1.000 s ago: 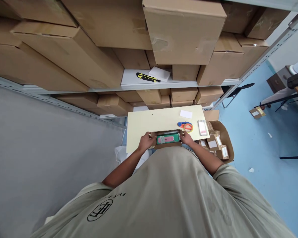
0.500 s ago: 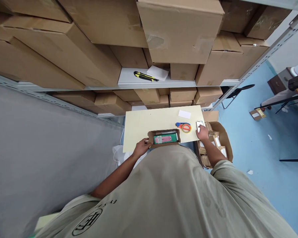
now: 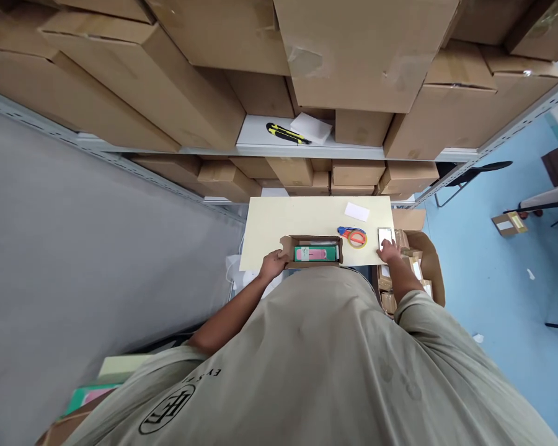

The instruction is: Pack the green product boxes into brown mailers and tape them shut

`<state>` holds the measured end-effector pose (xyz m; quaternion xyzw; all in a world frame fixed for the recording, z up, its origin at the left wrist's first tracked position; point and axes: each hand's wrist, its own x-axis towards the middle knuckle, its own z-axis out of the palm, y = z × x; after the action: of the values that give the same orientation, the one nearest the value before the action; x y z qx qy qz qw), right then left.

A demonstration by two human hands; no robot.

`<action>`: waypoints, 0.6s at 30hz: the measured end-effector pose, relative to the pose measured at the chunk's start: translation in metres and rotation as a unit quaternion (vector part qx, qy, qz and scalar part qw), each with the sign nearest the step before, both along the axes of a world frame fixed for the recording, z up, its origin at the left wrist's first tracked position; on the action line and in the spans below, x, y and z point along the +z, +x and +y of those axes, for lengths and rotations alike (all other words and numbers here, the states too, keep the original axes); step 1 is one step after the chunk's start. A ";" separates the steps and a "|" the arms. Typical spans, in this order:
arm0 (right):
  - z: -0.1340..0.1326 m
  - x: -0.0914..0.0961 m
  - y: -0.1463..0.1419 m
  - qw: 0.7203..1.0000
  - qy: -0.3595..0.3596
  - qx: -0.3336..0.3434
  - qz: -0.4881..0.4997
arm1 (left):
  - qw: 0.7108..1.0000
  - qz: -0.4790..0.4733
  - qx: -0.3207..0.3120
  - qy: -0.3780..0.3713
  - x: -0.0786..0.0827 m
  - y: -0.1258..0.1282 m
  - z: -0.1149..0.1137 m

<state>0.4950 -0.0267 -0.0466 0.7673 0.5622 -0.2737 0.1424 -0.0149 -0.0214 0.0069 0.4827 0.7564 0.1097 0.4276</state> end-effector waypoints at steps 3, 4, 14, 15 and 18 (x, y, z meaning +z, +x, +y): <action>0.001 0.001 0.001 1.000 0.007 -0.004 0.008 | 0.997 -0.038 0.059 -0.017 -0.005 0.002 0.003; 0.001 0.002 0.001 1.000 0.011 -0.006 0.011 | 0.996 -0.049 0.074 -0.023 -0.007 0.003 0.004; -0.001 0.049 -0.086 0.914 0.200 -0.180 0.303 | 0.985 -0.113 0.115 -0.056 -0.010 0.014 0.025; 0.000 0.055 -0.101 0.898 0.181 -0.198 0.350 | 0.984 -0.124 0.115 -0.061 -0.010 0.014 0.027; 0.005 0.068 -0.138 0.869 0.102 -0.238 0.422 | 0.980 -0.150 0.118 -0.063 -0.007 0.015 0.030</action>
<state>0.3566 -0.0219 0.0212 0.6994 0.3940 -0.5382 -0.2569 0.0006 0.0081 -0.0002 0.3406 0.7406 0.1822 0.5498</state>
